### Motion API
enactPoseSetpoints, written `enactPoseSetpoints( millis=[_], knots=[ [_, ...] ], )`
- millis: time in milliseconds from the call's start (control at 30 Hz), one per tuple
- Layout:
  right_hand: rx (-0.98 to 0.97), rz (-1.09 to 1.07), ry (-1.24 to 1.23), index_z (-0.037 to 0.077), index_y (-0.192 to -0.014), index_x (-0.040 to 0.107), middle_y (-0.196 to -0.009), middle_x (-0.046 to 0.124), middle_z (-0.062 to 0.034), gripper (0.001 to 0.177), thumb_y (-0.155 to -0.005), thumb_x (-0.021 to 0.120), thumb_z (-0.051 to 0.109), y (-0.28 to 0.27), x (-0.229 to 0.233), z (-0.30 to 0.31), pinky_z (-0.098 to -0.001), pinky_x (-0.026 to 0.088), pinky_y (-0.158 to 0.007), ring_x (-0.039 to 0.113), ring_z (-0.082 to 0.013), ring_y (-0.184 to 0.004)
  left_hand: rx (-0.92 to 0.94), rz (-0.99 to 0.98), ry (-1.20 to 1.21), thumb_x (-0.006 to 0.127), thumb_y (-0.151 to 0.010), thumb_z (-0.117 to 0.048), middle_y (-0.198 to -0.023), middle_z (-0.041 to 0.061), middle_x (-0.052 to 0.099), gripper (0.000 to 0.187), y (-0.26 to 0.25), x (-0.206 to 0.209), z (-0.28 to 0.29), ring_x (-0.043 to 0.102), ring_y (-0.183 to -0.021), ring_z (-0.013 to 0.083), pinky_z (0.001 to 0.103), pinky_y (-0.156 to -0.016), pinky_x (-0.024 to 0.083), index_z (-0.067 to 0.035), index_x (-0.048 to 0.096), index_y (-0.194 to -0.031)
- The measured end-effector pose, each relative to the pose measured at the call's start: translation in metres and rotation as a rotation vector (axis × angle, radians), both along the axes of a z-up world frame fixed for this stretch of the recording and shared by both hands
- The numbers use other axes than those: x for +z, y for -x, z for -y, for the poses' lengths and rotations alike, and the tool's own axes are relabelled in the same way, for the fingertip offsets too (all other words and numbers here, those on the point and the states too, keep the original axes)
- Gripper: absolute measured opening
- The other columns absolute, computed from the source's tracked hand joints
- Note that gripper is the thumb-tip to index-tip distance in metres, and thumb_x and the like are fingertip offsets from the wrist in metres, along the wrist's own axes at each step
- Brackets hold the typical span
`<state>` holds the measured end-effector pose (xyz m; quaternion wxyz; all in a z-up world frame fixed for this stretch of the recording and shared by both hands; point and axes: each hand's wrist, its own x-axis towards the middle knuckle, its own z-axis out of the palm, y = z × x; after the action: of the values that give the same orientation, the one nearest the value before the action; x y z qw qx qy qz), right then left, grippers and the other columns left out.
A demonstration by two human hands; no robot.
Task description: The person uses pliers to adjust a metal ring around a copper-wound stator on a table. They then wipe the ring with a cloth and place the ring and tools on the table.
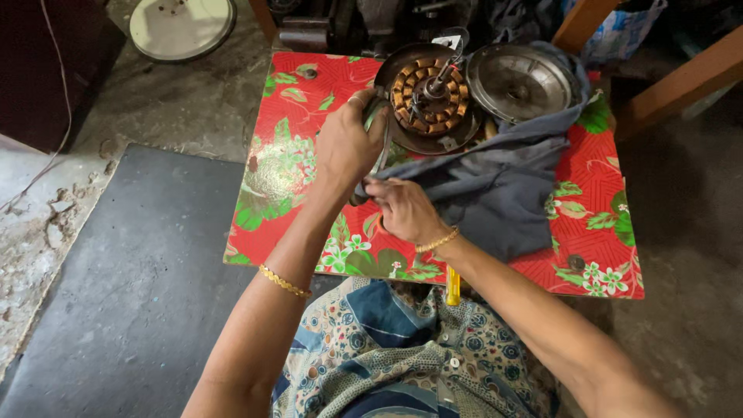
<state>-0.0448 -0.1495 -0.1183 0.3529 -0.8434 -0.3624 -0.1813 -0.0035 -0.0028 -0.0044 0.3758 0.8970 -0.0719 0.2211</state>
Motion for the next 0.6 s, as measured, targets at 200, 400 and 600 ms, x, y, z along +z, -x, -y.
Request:
enactPoseSetpoints(
  millis=[200, 400, 600],
  knots=[
    [-0.030, 0.121, 0.200, 0.006, -0.110, 0.065, -0.127, 0.069, -0.0098, 0.026, -0.084, 0.066, 0.003, -0.012, 0.007, 0.009, -0.0473, 0.054, -0.084, 0.069, -0.0373, -0.096, -0.014, -0.072, 0.019, 0.067, -0.092, -0.033, -0.108, 0.020, 0.075, 0.043, 0.002, 0.007, 0.000, 0.071, -0.100, 0.0395, 0.047, -0.086, 0.055, -0.009, 0.067, -0.127],
    [-0.082, 0.237, 0.272, 0.003, -0.112, 0.061, -0.133, 0.065, -0.0191, 0.033, -0.079, 0.062, 0.004, -0.025, 0.004, 0.005, -0.0490, 0.054, -0.082, 0.068, -0.0391, -0.093, -0.055, -0.070, 0.042, 0.068, -0.092, -0.032, -0.107, 0.020, 0.075, 0.039, 0.000, 0.013, -0.007, 0.071, -0.101, 0.0392, 0.047, -0.086, 0.055, -0.008, 0.071, -0.122],
    [0.041, 0.091, 0.075, 0.007, -0.115, 0.061, -0.128, 0.067, -0.0129, 0.027, -0.089, 0.059, 0.005, -0.016, -0.020, 0.003, -0.0469, 0.055, -0.091, 0.070, -0.0372, -0.104, -0.062, -0.061, 0.045, 0.067, -0.093, -0.034, -0.109, 0.020, 0.075, 0.038, -0.006, 0.009, -0.003, 0.071, -0.102, 0.0389, 0.046, -0.087, 0.056, -0.009, 0.071, -0.122]
  ],
)
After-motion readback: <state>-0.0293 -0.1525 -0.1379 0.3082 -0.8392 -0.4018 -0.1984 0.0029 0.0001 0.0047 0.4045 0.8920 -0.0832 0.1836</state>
